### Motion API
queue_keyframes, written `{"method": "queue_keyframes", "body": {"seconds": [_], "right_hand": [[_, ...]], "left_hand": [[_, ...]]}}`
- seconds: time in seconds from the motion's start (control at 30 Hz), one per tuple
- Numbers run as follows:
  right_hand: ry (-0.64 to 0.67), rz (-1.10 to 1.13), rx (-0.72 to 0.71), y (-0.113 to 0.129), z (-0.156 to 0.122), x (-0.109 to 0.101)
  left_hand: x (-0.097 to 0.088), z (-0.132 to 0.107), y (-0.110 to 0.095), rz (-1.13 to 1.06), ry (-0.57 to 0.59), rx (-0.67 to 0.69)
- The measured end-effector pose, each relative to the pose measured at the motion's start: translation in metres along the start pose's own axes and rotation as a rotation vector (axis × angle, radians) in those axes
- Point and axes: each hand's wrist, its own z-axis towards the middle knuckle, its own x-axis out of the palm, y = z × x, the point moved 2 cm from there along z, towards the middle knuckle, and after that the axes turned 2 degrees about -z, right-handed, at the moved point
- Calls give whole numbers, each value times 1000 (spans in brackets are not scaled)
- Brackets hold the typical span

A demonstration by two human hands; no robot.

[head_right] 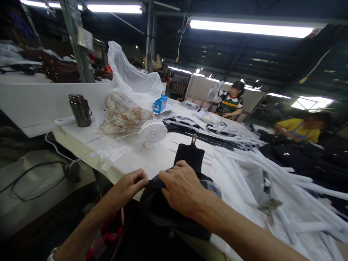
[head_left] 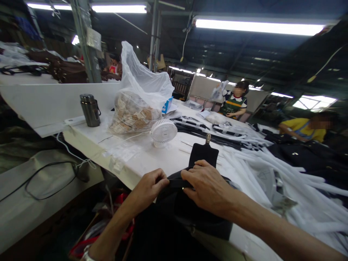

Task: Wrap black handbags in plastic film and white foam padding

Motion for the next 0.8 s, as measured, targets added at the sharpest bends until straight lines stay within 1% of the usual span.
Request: {"method": "queue_keyframes", "body": {"seconds": [0.13,0.3,0.43,0.53,0.6,0.63,0.73,0.8], "right_hand": [[16,-8,43,-4,0,-2],[29,10,71,-10,0,0],[18,76,92,-9,0,1],[42,217,113,-10,-1,0],[77,357,145,-14,-3,-1],[97,443,168,-17,-4,-2],[150,699,224,-25,-4,-3],[195,772,239,-27,-2,-3]], "left_hand": [[-25,-6,23,43,-40,-83],[-55,-22,58,57,-99,-196],[-65,-33,87,45,-107,-262],[-66,-34,99,22,-92,-261],[-64,-31,96,16,-90,-252],[-62,-29,91,15,-85,-238],[-52,-22,61,3,-64,-152],[-40,-16,36,-20,-15,-73]]}}
